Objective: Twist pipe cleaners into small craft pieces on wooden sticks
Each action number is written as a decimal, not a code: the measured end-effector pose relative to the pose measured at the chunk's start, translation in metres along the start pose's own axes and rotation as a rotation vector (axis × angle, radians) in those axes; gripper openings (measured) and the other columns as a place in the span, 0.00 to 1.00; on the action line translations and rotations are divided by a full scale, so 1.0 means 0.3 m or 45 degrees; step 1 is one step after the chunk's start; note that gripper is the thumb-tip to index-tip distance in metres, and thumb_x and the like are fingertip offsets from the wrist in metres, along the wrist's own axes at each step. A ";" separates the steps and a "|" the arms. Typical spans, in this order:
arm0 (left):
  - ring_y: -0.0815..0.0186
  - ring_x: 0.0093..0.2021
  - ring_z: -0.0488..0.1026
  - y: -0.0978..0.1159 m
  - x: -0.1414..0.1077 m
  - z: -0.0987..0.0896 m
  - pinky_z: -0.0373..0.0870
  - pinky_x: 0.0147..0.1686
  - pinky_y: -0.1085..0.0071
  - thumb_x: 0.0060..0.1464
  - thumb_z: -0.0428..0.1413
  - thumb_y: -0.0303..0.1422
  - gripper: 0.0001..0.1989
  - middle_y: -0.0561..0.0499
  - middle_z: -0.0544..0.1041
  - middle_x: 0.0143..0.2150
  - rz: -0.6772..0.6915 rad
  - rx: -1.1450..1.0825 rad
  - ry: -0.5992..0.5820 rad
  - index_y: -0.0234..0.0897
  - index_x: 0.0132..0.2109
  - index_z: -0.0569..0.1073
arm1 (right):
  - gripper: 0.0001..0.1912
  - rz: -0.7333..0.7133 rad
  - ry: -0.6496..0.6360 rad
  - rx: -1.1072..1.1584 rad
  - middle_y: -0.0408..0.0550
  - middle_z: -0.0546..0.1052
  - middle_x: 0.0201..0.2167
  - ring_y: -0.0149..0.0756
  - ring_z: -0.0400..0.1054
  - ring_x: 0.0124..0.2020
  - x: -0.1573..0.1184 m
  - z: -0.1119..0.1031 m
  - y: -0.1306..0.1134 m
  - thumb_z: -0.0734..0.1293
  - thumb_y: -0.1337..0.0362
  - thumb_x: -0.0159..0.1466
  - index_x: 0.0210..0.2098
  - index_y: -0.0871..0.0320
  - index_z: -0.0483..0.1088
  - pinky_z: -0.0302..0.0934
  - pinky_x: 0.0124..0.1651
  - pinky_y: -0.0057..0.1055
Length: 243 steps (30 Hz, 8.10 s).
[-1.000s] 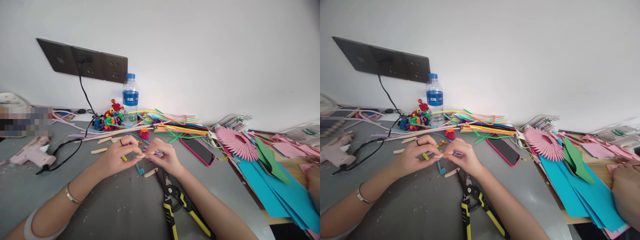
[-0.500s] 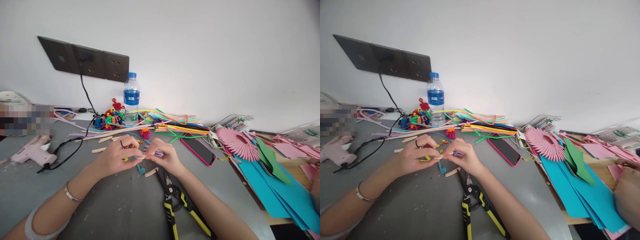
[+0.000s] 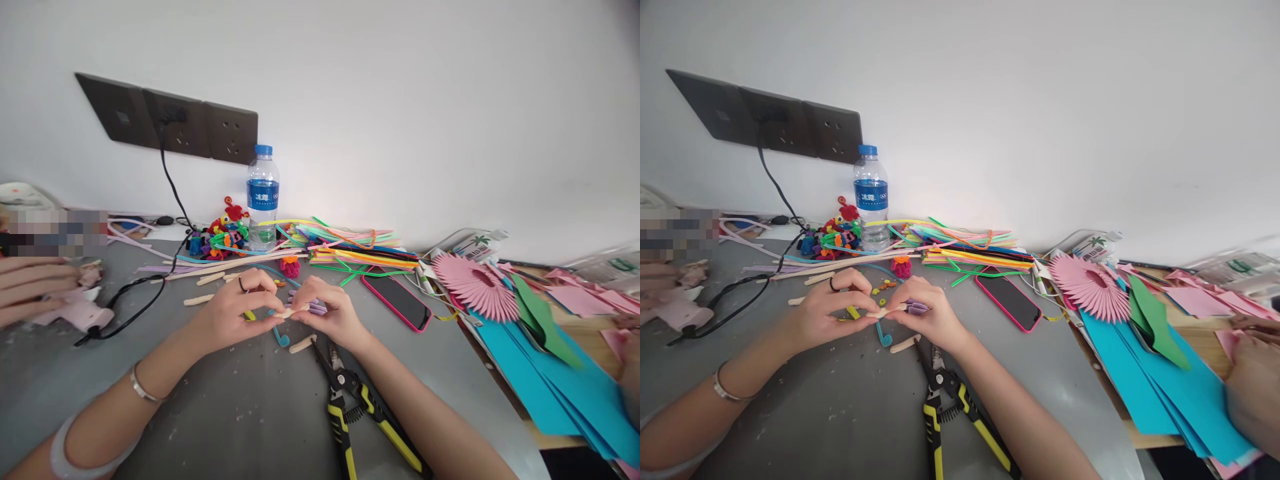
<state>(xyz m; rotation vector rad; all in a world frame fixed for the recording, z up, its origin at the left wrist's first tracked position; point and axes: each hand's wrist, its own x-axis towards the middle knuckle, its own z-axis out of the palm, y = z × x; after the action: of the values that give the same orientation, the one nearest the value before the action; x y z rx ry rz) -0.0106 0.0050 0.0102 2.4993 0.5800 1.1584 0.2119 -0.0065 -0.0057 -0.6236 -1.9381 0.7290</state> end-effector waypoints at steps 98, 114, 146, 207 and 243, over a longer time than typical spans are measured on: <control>0.68 0.35 0.72 -0.013 -0.013 0.005 0.69 0.37 0.73 0.59 0.60 0.32 0.04 0.51 0.72 0.36 -0.246 -0.296 -0.128 0.37 0.39 0.77 | 0.05 -0.118 0.027 -0.166 0.47 0.77 0.29 0.35 0.70 0.33 -0.001 0.005 -0.023 0.68 0.66 0.67 0.33 0.56 0.72 0.63 0.38 0.35; 0.68 0.36 0.72 -0.001 -0.006 0.002 0.69 0.38 0.73 0.61 0.58 0.33 0.05 0.50 0.72 0.35 -0.236 -0.277 -0.122 0.37 0.38 0.77 | 0.04 -0.046 -0.013 -0.067 0.45 0.76 0.28 0.33 0.68 0.31 -0.001 0.010 -0.021 0.68 0.68 0.65 0.33 0.56 0.71 0.62 0.38 0.32; 0.67 0.37 0.71 -0.003 -0.008 0.018 0.69 0.37 0.72 0.61 0.58 0.34 0.05 0.49 0.72 0.36 -0.226 -0.243 -0.083 0.37 0.39 0.76 | 0.06 0.049 0.057 -0.093 0.44 0.75 0.26 0.33 0.67 0.28 -0.003 0.015 -0.026 0.68 0.67 0.63 0.30 0.56 0.69 0.62 0.36 0.32; 0.55 0.59 0.69 -0.010 -0.022 0.030 0.75 0.48 0.63 0.57 0.61 0.26 0.15 0.42 0.69 0.59 0.052 0.136 0.158 0.42 0.51 0.74 | 0.04 0.151 0.059 -0.043 0.44 0.75 0.27 0.32 0.67 0.29 -0.004 0.006 -0.016 0.69 0.67 0.63 0.31 0.56 0.72 0.61 0.36 0.31; 0.59 0.56 0.71 -0.003 -0.021 0.058 0.73 0.42 0.68 0.60 0.58 0.27 0.05 0.45 0.73 0.53 -0.125 0.017 0.153 0.41 0.40 0.77 | 0.06 -0.079 0.101 -0.305 0.48 0.80 0.33 0.39 0.71 0.33 -0.016 0.004 -0.017 0.70 0.62 0.65 0.41 0.54 0.72 0.62 0.39 0.38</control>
<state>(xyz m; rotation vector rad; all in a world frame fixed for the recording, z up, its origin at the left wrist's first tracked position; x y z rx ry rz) -0.0010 0.0007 -0.0048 2.3950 0.7359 1.2774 0.2121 -0.0136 -0.0055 -0.7228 -1.9770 0.4299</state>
